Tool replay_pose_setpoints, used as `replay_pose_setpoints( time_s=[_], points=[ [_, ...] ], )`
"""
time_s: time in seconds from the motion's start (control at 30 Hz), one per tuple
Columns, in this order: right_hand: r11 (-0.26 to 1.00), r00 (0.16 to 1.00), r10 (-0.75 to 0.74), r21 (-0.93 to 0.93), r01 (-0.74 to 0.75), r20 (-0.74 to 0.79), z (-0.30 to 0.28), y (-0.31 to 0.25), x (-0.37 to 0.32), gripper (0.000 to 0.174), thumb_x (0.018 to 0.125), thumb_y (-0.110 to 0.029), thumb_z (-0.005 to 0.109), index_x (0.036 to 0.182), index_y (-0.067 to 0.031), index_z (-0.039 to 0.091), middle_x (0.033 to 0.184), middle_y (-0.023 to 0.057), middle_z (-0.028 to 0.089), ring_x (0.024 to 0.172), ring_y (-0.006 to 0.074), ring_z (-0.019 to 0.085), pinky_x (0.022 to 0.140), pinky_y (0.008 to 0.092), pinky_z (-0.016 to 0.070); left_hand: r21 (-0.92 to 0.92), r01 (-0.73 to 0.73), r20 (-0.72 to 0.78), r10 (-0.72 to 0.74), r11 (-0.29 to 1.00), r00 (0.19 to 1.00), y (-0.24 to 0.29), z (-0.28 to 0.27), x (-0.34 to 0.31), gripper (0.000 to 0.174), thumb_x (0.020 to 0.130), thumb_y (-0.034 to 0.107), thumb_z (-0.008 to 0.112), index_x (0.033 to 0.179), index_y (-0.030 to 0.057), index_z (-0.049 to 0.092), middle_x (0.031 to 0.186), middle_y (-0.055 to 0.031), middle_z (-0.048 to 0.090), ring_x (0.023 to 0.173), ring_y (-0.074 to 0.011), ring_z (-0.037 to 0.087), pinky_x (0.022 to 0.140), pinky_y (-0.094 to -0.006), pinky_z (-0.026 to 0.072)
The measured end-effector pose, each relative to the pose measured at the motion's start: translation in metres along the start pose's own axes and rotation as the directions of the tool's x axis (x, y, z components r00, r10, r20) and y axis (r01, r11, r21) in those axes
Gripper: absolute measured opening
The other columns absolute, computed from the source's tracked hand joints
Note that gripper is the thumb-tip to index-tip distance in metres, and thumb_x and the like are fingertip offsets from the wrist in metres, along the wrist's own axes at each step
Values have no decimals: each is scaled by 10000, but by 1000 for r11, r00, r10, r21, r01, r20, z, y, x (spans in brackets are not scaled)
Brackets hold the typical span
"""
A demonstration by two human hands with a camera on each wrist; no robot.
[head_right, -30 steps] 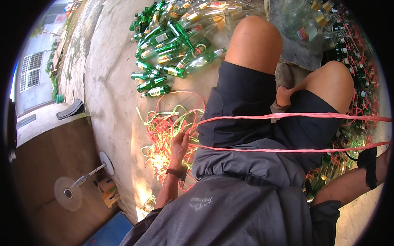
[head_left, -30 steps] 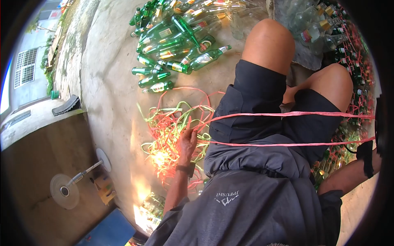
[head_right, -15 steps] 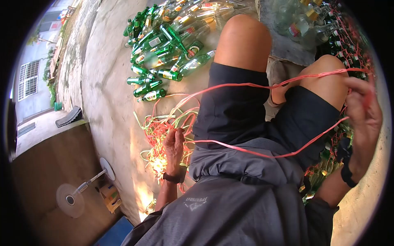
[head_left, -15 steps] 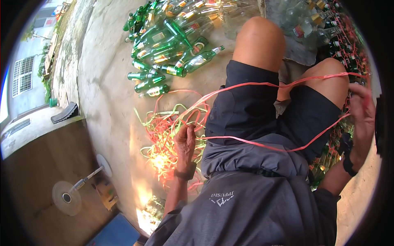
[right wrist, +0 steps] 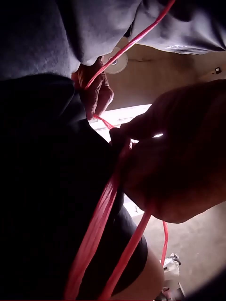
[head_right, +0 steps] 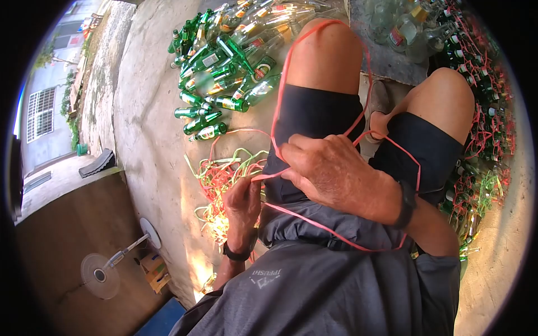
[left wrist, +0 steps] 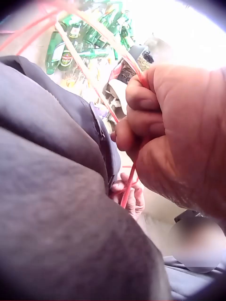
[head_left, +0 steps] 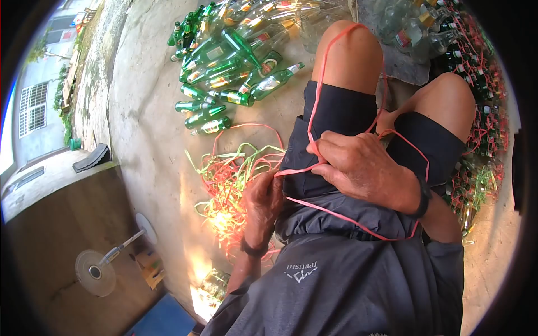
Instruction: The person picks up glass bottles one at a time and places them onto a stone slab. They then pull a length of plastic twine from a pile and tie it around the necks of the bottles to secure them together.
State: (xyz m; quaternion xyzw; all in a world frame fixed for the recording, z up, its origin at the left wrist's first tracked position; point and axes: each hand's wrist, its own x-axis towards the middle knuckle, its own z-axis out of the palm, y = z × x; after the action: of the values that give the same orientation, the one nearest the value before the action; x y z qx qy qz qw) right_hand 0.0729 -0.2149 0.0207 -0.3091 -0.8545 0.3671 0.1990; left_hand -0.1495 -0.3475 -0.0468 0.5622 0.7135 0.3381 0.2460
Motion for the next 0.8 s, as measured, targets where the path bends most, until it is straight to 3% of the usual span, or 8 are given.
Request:
replay_pose_setpoints(
  time_s=[0.2, 0.3, 0.37, 0.43, 0.47, 0.57, 0.73, 0.8],
  points=[
    [990, 1000, -16, 141, 12, 27, 1, 9, 0, 245, 860, -193, 737, 788, -8, 592, 747, 143, 604, 768, 392, 639, 640, 465, 502, -6, -9, 16, 9, 1000, 1000, 8, 2, 8, 106, 937, 93, 708, 950, -11, 697, 663, -84, 625, 573, -115, 575, 529, -289, 439],
    [971, 999, 16, 238, -8, -33, -17, 7, 0, 204, 886, -139, 714, 786, 13, 622, 693, 118, 604, 679, 291, 662, 623, 441, 502, 61, 31, 53, -34, 998, 998, -1, 4, 8, 96, 927, 95, 709, 939, 1, 694, 640, -108, 611, 552, -136, 583, 526, -300, 445],
    [838, 923, 368, 391, -380, 110, -46, -3, 0, 170, 926, -88, 667, 802, 28, 654, 675, 48, 626, 624, 126, 605, 722, 370, 538, 96, 31, 43, -35, 995, 998, -19, 7, 5, 95, 925, 100, 707, 929, 7, 692, 623, -111, 594, 539, -145, 578, 520, -304, 442],
    [827, 966, 231, 547, -131, -118, -60, 10, -3, 197, 956, -83, 645, 785, 13, 662, 697, -10, 627, 628, 47, 531, 974, 304, 480, 131, 30, 33, -35, 991, 999, -34, 8, 3, 94, 924, 105, 705, 920, 12, 691, 607, -113, 577, 526, -153, 572, 514, -309, 439],
    [772, 940, 324, 605, -195, -110, -74, 9, -4, 215, 965, -113, 646, 784, 3, 668, 692, -10, 618, 588, 22, 494, 843, 267, 513, 145, 57, 24, -61, 988, 998, -40, 8, 2, 104, 926, 115, 704, 917, 12, 691, 603, -111, 575, 519, -161, 570, 510, -311, 437],
    [689, 829, 481, 708, -154, -287, -101, 11, -20, 265, 997, -234, 617, 894, 4, 672, 645, -44, 547, 500, -10, 386, 478, 139, 309, 161, 117, 12, -121, 980, 993, -54, 6, -1, 95, 911, 121, 715, 912, 26, 700, 627, -124, 611, 532, -220, 611, 519, -329, 462],
    [414, 831, 458, 903, 114, -315, -173, 61, -77, 282, 1019, -217, 574, 1115, 36, 652, 788, -34, 590, 509, -11, 325, 467, 143, 235, 122, 188, -5, -189, 975, 982, -69, 10, -4, 93, 891, 123, 736, 920, 39, 710, 666, -139, 656, 551, -260, 654, 532, -338, 487],
    [366, 808, 460, 908, 205, -368, -201, 80, -109, 305, 1024, -202, 561, 1183, 47, 637, 873, -17, 630, 522, -12, 319, 470, 142, 227, 50, 164, -12, -163, 985, 987, -71, 10, -5, 151, 947, 146, 706, 951, -4, 691, 625, -82, 601, 555, -101, 545, 526, -280, 434]
  ],
)
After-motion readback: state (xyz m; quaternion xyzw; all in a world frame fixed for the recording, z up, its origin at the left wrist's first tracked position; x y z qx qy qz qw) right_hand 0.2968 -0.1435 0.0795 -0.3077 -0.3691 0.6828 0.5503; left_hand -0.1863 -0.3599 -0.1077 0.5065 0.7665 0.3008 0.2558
